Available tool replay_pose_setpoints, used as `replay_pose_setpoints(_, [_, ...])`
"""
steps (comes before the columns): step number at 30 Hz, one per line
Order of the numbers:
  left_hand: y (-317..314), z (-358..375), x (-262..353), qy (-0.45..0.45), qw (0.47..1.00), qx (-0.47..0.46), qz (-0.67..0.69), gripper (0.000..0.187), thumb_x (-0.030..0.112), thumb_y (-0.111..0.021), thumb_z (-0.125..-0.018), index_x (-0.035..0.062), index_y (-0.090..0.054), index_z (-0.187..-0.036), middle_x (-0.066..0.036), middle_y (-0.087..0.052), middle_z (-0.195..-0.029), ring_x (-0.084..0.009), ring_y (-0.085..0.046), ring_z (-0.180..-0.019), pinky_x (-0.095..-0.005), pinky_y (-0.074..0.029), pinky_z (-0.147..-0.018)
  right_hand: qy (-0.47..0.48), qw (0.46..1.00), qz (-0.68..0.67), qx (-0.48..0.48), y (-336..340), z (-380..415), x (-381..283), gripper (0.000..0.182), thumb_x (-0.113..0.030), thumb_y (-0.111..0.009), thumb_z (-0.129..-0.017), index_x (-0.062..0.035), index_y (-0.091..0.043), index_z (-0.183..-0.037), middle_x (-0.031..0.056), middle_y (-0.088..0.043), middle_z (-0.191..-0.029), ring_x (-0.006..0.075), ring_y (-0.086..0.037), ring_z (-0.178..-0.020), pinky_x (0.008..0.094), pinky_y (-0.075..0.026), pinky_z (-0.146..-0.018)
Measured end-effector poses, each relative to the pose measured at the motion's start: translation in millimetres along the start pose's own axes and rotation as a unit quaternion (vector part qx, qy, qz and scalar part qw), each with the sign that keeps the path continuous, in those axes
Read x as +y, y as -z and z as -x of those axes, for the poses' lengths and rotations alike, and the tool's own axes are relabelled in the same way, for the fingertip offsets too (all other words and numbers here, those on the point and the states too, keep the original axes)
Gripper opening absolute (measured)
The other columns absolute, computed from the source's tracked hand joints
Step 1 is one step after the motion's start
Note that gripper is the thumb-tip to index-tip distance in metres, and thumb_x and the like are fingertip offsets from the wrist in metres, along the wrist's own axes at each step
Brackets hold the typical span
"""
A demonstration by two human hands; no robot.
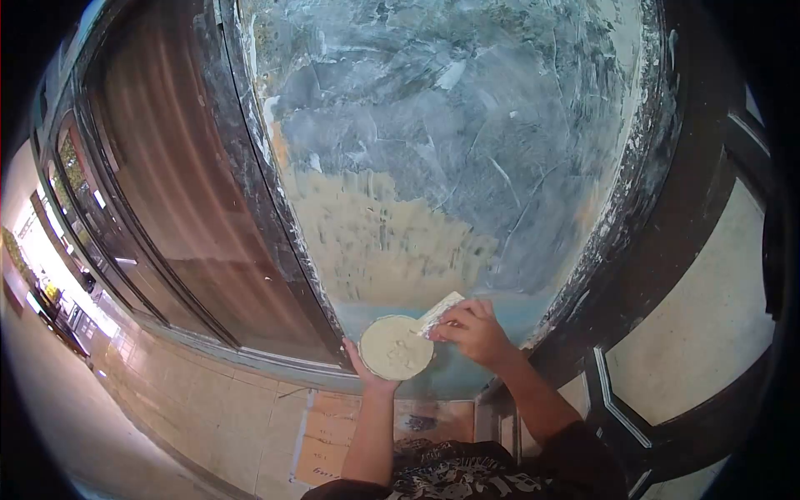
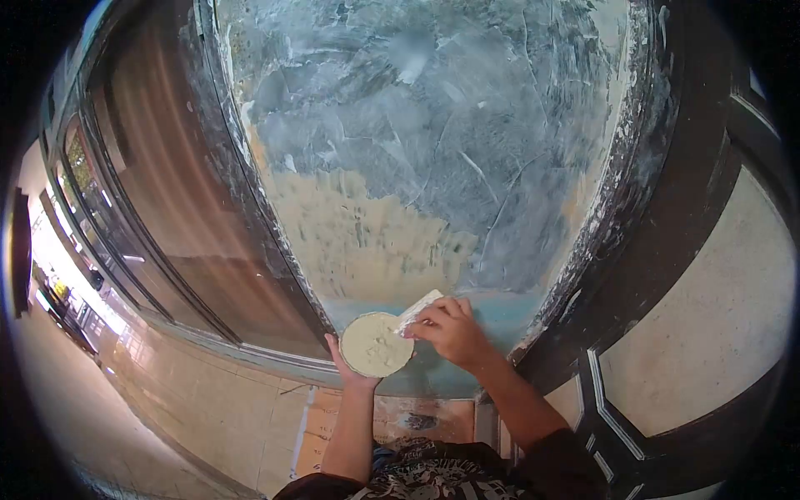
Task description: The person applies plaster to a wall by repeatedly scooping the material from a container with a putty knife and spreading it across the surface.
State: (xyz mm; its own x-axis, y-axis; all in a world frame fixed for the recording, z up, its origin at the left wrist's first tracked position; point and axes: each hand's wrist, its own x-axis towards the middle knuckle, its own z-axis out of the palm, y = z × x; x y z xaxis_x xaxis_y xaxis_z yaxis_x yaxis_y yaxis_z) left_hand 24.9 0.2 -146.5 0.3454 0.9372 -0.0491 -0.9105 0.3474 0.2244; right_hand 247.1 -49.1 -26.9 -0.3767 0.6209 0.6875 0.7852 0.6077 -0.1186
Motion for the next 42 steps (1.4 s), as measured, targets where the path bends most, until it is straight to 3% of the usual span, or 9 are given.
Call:
replay_pose_setpoints(4, [-11, -1, -1, -0.036, 0.999, 0.023, -0.012, 0.094, 0.083, -0.039, -0.092, 0.0071, -0.053, -0.146, -0.018, -0.054, -0.148, -0.0415, -0.054, -0.131, -0.0606, -0.043, -0.11, 0.076, 0.995, -0.051, -0.045, -11, 1, 2, 0.025, -0.013, -0.072, -0.08, -0.0231, -0.077, -0.102, -0.0014, -0.066, -0.104, 0.0243, -0.058, -0.112, 0.0411, -0.049, -0.095])
replay_pose_setpoints(7, [-13, -2, 0, -0.037, 0.999, -0.013, -0.015, 0.091, 0.081, -0.039, -0.094, 0.0066, -0.054, -0.145, -0.018, -0.056, -0.147, -0.0394, -0.055, -0.131, -0.0541, -0.043, -0.112, 0.087, 0.995, -0.048, -0.028, -16, 3, 1, 0.025, -0.014, -0.074, -0.079, -0.0219, -0.078, -0.102, 0.0007, -0.067, -0.107, 0.0268, -0.058, -0.112, 0.0405, -0.052, -0.095])
replay_pose_setpoints(14, [-16, 2, -1, -0.021, 0.999, 0.027, -0.016, 0.095, 0.082, -0.038, -0.093, 0.0048, -0.053, -0.145, -0.019, -0.056, -0.147, -0.0398, -0.055, -0.131, -0.0563, -0.044, -0.111, 0.065, 0.996, -0.06, -0.023, -13, 2, -5, 0.024, -0.012, -0.075, -0.078, -0.0208, -0.078, -0.101, 0.0021, -0.067, -0.108, 0.0272, -0.058, -0.111, 0.0393, -0.054, -0.092])
replay_pose_setpoints(16, [-14, 2, -2, -0.014, 1.0, -0.009, -0.02, 0.096, 0.083, -0.038, -0.093, 0.0043, -0.053, -0.146, -0.019, -0.056, -0.147, -0.0397, -0.056, -0.131, -0.056, -0.045, -0.11, 0.062, 0.996, -0.069, -0.014, -16, 3, -5, 0.025, -0.011, -0.077, -0.077, -0.0208, -0.078, -0.1, 0.0018, -0.067, -0.108, 0.0264, -0.058, -0.11, 0.0381, -0.054, -0.09])
replay_pose_setpoints(29, [-16, 3, -8, -0.015, 1.0, 0.015, -0.022, 0.098, 0.083, -0.04, -0.092, 0.0024, -0.053, -0.145, -0.02, -0.057, -0.145, -0.039, -0.057, -0.129, -0.0537, -0.046, -0.109, 0.071, 0.995, -0.069, -0.017, -24, 11, -5, 0.024, -0.011, -0.076, -0.078, -0.0208, -0.078, -0.099, 0.0006, -0.066, -0.108, 0.026, -0.057, -0.11, 0.039, -0.053, -0.095])
replay_pose_setpoints(37, [-16, 6, -11, -0.009, 0.999, -0.007, -0.034, 0.095, 0.082, -0.04, -0.093, 0.0025, -0.054, -0.144, -0.019, -0.058, -0.144, -0.038, -0.058, -0.127, -0.0525, -0.047, -0.108, 0.071, 0.994, -0.084, -0.001, -29, 14, -9, 0.028, -0.013, -0.082, -0.073, -0.0172, -0.078, -0.1, 0.0024, -0.066, -0.11, 0.0264, -0.057, -0.111, 0.0377, -0.052, -0.096])
replay_pose_setpoints(42, [-11, 3, -12, -0.013, 0.999, -0.027, -0.03, 0.094, 0.081, -0.039, -0.094, 0.0028, -0.055, -0.143, -0.019, -0.059, -0.143, -0.0377, -0.059, -0.127, -0.0522, -0.047, -0.108, 0.058, 0.994, -0.091, 0.003, -23, 12, -15, 0.025, -0.009, -0.077, -0.077, -0.0176, -0.078, -0.1, 0.0015, -0.066, -0.107, 0.0259, -0.058, -0.108, 0.0377, -0.052, -0.093])
